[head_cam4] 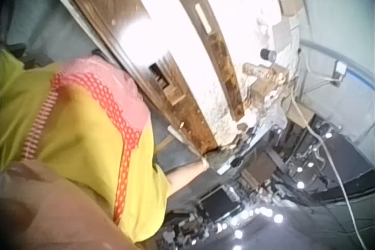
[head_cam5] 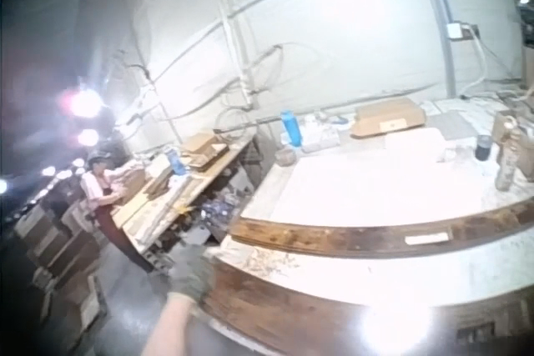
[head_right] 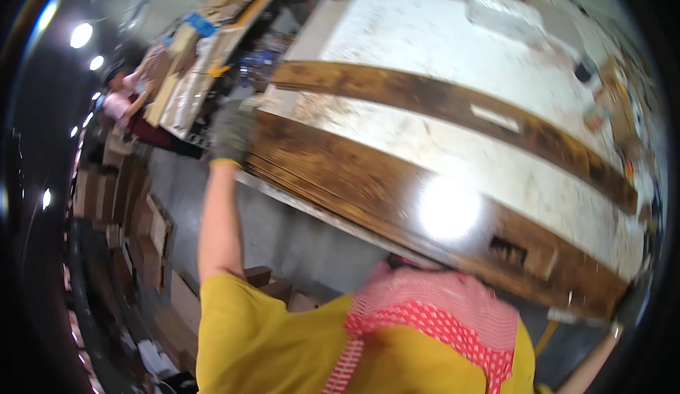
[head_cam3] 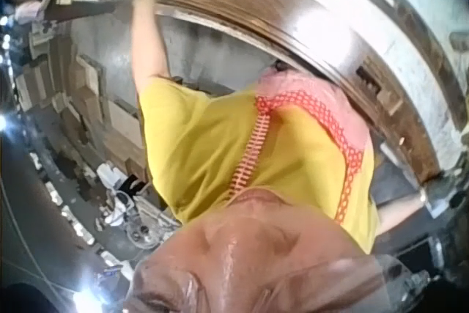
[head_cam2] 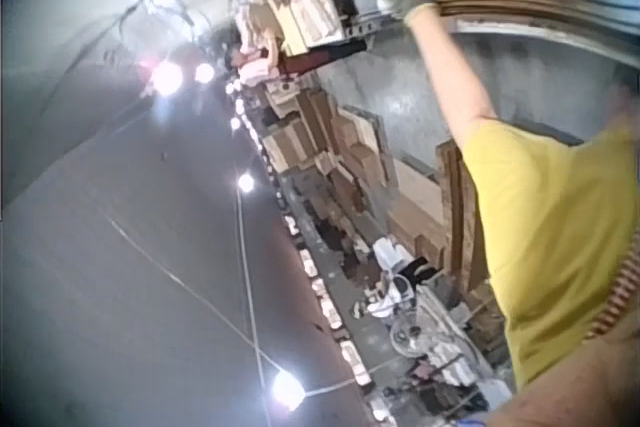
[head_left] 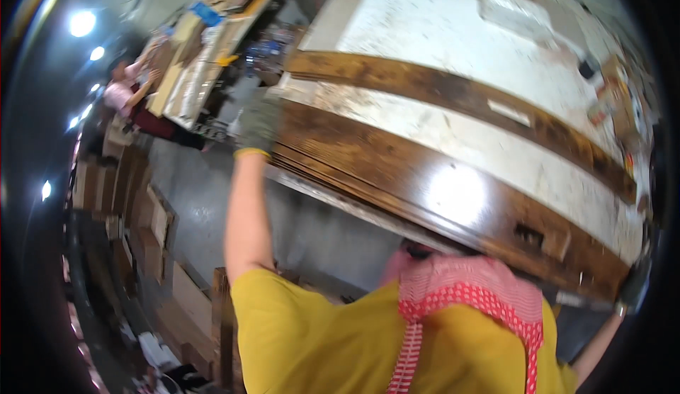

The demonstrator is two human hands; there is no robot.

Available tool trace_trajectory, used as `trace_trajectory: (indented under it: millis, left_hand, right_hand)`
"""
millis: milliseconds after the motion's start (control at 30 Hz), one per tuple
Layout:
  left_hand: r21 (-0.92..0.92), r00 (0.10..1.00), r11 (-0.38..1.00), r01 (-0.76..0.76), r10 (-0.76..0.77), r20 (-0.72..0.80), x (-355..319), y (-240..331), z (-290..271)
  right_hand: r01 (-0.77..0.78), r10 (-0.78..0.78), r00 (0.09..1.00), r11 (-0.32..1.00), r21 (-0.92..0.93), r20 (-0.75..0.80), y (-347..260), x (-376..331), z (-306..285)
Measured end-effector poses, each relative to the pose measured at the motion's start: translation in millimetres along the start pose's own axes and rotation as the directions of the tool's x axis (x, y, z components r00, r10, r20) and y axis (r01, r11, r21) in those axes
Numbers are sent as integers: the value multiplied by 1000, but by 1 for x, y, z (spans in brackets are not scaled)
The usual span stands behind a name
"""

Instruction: The person cleans wooden panels with a cloth, wiping across the surfaces and sides, then moves the finished panels to a stack.

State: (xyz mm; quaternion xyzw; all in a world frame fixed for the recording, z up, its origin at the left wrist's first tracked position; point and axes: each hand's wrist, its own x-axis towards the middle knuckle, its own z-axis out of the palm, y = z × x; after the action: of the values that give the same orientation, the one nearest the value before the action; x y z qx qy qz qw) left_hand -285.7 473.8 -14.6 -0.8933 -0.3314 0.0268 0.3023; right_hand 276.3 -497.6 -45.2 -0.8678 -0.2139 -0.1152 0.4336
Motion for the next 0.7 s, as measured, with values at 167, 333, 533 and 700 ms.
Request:
trace_trajectory:
  millis: [167, 333, 533, 700]
  left_hand:
    - [-407, 871, 771, 490, -451, 195, -8, -45, -73]
    - [-378, 984, 923, -72, 5, -176, -19, 83, -106]
    - [-457, 917, 802, -384, 273, -292, -64, 179, -219]
    - [-642, 753, 444, -626, 558, -349, -96, 267, -332]
  right_hand:
    - [157, -137, 988, 830, -534, 77, -77, 5, 30]
    - [254, -330, 939, 481, -839, 96, -103, -17, 33]
    - [145, -226, 964, 889, -434, -141, -116, -13, 59]
    - [-122, 143, 982, 979, 164, -123, -154, -17, 61]
